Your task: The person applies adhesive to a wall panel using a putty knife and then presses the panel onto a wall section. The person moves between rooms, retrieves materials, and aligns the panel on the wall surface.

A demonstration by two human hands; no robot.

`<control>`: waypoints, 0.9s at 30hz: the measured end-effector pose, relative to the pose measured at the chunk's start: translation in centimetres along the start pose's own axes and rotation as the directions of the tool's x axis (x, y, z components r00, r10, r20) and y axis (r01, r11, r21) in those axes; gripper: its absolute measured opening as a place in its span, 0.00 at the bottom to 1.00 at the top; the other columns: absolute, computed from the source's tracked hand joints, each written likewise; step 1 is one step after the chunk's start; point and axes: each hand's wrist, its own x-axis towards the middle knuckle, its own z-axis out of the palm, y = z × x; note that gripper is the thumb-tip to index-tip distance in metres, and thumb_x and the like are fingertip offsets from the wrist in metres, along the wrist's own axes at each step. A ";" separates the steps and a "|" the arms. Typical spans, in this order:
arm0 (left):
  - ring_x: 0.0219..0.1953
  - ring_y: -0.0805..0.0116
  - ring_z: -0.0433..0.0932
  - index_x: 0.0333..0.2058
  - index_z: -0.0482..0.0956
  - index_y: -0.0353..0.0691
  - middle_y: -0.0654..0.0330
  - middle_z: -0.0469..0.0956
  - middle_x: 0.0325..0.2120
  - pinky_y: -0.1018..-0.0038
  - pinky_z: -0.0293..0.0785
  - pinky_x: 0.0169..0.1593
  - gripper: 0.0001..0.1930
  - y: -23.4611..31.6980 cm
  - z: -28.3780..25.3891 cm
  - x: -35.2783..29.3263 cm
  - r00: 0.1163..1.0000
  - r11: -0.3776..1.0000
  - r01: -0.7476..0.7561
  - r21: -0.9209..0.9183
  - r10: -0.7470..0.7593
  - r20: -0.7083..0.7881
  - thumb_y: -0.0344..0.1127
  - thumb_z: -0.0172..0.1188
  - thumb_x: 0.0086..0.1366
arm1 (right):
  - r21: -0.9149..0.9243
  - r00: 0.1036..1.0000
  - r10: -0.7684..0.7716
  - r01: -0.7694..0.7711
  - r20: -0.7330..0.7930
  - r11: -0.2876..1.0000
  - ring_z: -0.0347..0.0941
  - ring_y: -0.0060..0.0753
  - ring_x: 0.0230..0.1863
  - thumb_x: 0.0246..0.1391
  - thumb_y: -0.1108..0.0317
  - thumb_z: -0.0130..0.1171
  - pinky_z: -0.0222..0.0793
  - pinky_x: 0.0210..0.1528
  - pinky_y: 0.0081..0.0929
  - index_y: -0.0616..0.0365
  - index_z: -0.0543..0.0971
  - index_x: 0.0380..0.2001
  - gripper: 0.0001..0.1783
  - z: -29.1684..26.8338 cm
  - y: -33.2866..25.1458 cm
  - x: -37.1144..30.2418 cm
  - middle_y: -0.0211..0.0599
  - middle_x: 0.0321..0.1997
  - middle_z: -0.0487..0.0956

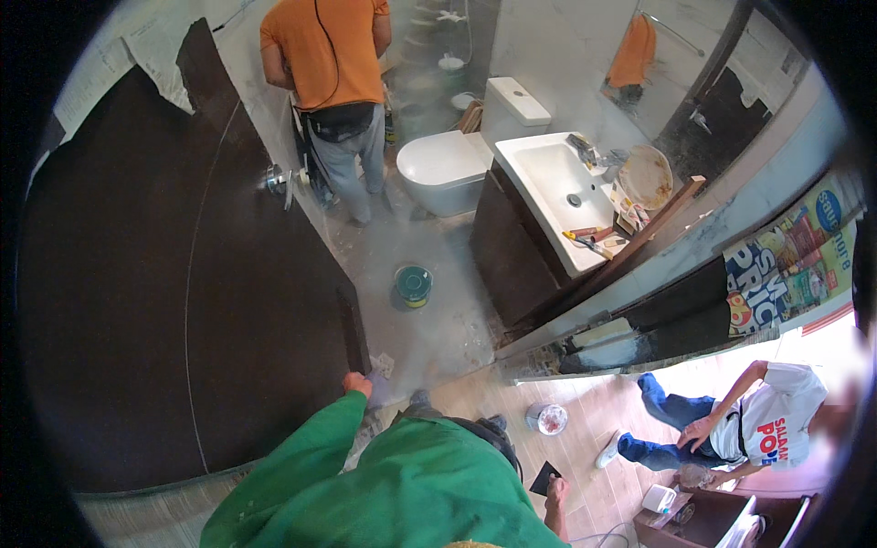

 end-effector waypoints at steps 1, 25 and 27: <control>0.42 0.44 0.80 0.30 0.84 0.35 0.44 0.82 0.34 0.60 0.74 0.51 0.12 0.2 0.0 -0.1 1.000 1.000 0.001 0.026 -0.001 0.022 0.30 0.58 0.45 | 0.007 1.000 -0.017 0.017 0.006 1.000 0.55 0.20 0.22 0.47 0.70 0.58 0.50 0.24 0.28 0.55 0.70 0.15 0.11 -0.2 0.8 -0.4 0.22 0.18 0.62; 0.33 0.55 0.83 0.22 0.86 0.45 0.59 0.84 0.26 0.57 0.78 0.40 0.10 -7.8 3.6 4.3 0.981 0.977 0.183 0.109 -0.174 -0.090 0.37 0.57 0.56 | -0.297 0.992 -0.091 0.060 -0.092 0.953 0.61 0.25 0.22 0.47 0.71 0.60 0.58 0.25 0.30 0.66 0.79 0.27 0.07 4.9 -2.2 6.4 0.28 0.20 0.71; 0.36 0.49 0.82 0.23 0.84 0.39 0.50 0.83 0.29 0.59 0.77 0.44 0.07 -10.3 2.6 6.6 0.999 0.964 0.030 0.263 -0.018 -0.049 0.32 0.57 0.50 | -0.149 0.996 -0.074 0.066 -0.045 0.987 0.61 0.25 0.23 0.48 0.71 0.60 0.58 0.26 0.29 0.65 0.80 0.28 0.07 6.9 -2.8 5.5 0.27 0.21 0.72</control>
